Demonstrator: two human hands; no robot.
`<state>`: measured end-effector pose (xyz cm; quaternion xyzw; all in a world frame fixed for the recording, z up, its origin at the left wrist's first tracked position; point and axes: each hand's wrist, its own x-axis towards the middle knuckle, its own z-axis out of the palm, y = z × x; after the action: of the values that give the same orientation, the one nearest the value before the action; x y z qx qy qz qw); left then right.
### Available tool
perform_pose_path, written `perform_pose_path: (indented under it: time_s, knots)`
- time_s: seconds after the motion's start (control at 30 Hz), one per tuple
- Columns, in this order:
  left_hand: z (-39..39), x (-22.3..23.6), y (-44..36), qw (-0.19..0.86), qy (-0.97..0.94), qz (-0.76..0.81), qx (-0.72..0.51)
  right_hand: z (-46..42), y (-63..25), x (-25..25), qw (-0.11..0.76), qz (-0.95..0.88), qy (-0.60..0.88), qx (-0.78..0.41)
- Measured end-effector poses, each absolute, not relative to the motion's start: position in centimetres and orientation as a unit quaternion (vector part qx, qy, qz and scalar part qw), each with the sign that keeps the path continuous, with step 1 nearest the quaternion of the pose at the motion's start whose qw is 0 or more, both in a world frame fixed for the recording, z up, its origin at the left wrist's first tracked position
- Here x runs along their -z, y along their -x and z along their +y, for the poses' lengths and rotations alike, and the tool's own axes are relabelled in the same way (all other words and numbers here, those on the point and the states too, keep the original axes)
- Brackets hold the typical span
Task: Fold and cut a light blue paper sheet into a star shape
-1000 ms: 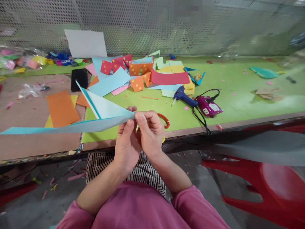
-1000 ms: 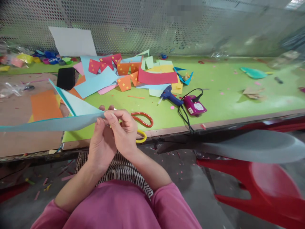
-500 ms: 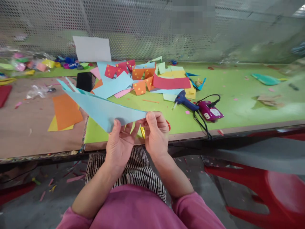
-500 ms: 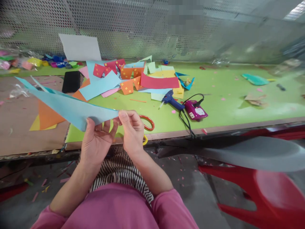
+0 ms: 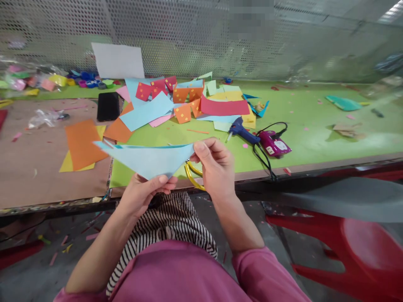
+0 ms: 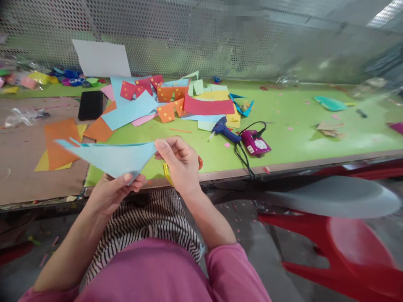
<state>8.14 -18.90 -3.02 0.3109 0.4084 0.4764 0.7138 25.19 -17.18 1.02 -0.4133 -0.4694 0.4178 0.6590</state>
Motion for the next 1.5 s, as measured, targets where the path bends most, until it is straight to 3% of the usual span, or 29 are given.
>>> perform_pose_path:
  time_s: [0.3, 0.53, 0.83, 1.07, 1.23, 1.43, 1.5]
  knots:
    - [-19.8, 2.5, -8.5, 0.579, -0.343, 0.461, -0.578, -16.6, -24.9, -0.2, 0.649, -0.477, 0.404, -0.434]
    - [-19.2, 2.5, -9.2, 0.486, -0.396, 0.409, -0.663, -18.0, -22.1, 0.7, 0.579, -0.493, 0.365, -0.537]
    - [-19.6, 2.4, -9.0, 0.340, -0.442, 0.500, -0.662, -18.7, -21.3, 0.9, 0.592, -0.428, 0.380, -0.566]
    - [-20.2, 3.7, -8.4, 0.452, -0.411, 0.476, -0.633, -17.0, -23.4, -0.1, 0.630, -0.381, 0.393, -0.551]
    - [-20.6, 3.8, -7.9, 0.502, -0.381, 0.489, -0.603, -15.1, -27.1, -2.2, 0.704, -0.407, 0.412, -0.411]
    - [-19.5, 2.9, -6.7, 0.542, -0.405, 0.510, -0.530, -15.5, -26.8, -1.3, 0.500, -0.560, 0.401, -0.525]
    - [-18.7, 2.5, -5.9, 0.553, -0.409, 0.511, -0.516, -15.4, -26.7, -0.6, 0.479, -0.567, 0.402, -0.536]
